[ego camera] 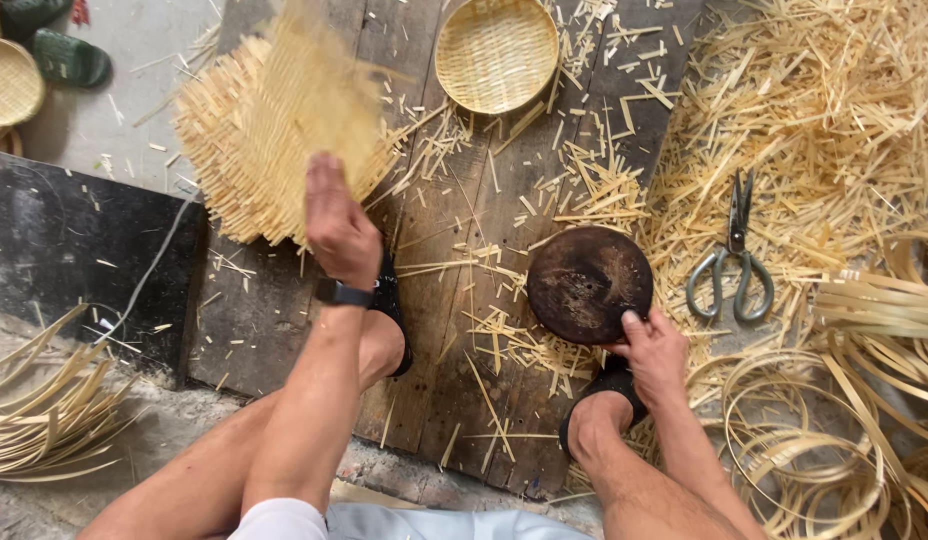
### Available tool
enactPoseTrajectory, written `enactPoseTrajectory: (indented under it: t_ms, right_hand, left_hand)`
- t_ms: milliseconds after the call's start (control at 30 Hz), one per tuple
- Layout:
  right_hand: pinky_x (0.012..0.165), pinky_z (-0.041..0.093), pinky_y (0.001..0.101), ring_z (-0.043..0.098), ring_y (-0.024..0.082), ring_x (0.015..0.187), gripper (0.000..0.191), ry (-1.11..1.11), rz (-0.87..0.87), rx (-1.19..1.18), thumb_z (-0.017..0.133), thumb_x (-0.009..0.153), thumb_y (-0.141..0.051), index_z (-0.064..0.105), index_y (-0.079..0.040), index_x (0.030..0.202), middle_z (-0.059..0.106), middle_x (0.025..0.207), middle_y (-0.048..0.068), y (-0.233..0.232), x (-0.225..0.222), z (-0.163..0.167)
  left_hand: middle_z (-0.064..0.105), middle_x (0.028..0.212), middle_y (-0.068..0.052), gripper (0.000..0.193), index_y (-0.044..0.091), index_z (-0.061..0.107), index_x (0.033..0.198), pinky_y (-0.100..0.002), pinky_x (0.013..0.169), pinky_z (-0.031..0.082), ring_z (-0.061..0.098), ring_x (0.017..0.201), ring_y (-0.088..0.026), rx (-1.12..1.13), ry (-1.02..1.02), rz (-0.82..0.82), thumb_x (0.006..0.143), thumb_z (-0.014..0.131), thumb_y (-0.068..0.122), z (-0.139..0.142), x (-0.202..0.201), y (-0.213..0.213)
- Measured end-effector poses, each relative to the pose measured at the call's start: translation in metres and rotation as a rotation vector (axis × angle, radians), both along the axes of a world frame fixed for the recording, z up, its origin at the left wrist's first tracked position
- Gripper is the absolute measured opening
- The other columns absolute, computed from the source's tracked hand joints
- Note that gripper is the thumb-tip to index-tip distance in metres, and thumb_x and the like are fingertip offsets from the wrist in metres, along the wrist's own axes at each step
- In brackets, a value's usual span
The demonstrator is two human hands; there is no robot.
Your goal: The person sits on the floor assembling a round woven bamboo sieve. They bend a thin bamboo strip into a rim hoop, fit the hoop around the woven disc placed over a round wooden mold, press the weave down onto the mold, and trim excess bamboo strips with scissors.
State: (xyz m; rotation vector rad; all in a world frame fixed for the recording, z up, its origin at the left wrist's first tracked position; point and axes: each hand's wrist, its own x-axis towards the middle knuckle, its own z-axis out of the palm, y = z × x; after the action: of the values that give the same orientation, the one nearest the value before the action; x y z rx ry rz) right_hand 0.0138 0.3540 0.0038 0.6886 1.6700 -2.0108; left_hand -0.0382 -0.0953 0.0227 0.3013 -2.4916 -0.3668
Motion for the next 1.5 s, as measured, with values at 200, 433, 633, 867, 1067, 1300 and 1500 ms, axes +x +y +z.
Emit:
enactPoseTrajectory:
  t_ms: [200,433,633,867,1067,1300,1500]
  right_hand:
    - [0.081,0.065,0.0399,0.072,0.026,0.095,0.045,-0.034,0.018,-0.095,0.051,0.107,-0.035,0.057,0.007,0.122,0.068,0.108,0.014,-0.006,0.005,-0.016]
    - [0.081,0.061,0.0292,0.072,0.018,0.092,0.032,-0.044,0.016,0.018,0.072,0.091,-0.016,0.064,0.002,0.116,0.073,0.107,0.013,0.017,-0.012,-0.006]
    - [0.073,0.059,0.0217,0.069,0.009,0.081,0.025,0.098,-0.048,0.137,0.08,0.086,-0.001,0.068,0.002,0.108,0.074,0.096,0.006,0.005,-0.009,-0.021]
    - [0.064,0.053,0.0198,0.063,0.008,0.075,0.028,0.126,-0.019,0.194,0.081,0.088,-0.002,0.07,0.003,0.114,0.073,0.092,0.006,0.008,-0.007,-0.011]
    - [0.075,0.052,0.0311,0.056,0.015,0.089,0.068,0.432,0.002,0.684,0.089,0.074,-0.009,0.05,0.004,0.128,0.057,0.103,0.007,0.006,-0.009,0.017]
    - [0.088,0.054,0.0377,0.064,0.018,0.097,0.012,0.831,0.271,1.102,0.081,0.094,-0.01,0.073,-0.017,0.102,0.066,0.097,0.003,0.03,-0.038,0.003]
    - [0.086,0.057,0.0362,0.058,0.02,0.106,0.073,0.29,-0.241,1.048,0.083,0.08,-0.02,0.049,-0.009,0.143,0.057,0.116,0.01,0.142,-0.002,0.012]
  left_hand:
    - [0.034,0.166,-0.011,0.074,0.014,0.04,0.158,-0.043,0.133,0.023,0.029,0.158,-0.024,0.056,-0.151,-0.662,0.091,0.051,-0.016,-0.003,0.064,0.159]
    - [0.04,0.161,-0.019,0.066,0.004,0.045,0.149,-0.049,0.128,0.025,0.032,0.153,-0.032,0.062,-0.563,-1.038,0.087,0.068,0.006,-0.009,0.106,0.205]
    - [0.058,0.139,-0.018,0.062,0.005,0.057,0.134,-0.048,0.116,0.038,0.05,0.135,-0.029,0.414,-0.466,-0.463,0.083,0.086,0.026,-0.025,0.067,0.186]
    - [0.075,0.101,-0.014,0.057,-0.008,0.068,0.122,-0.036,0.079,0.058,0.07,0.089,-0.023,1.342,-0.875,-0.018,0.077,0.088,0.02,-0.058,0.026,0.152]
    - [0.055,0.132,-0.018,0.083,0.001,0.046,0.142,-0.045,0.103,0.046,0.053,0.121,-0.027,0.473,-0.664,-0.178,0.073,0.087,0.018,-0.004,0.036,0.188]
    - [0.035,0.161,-0.009,0.083,0.024,0.049,0.147,-0.047,0.121,0.026,0.026,0.15,-0.033,-0.059,-0.953,-0.825,0.072,0.085,0.025,0.033,0.043,0.255]
    - [0.034,0.163,-0.005,0.081,0.026,0.052,0.146,-0.046,0.122,0.025,0.023,0.153,-0.03,-0.024,-1.023,-0.779,0.072,0.085,0.027,0.033,0.052,0.254]
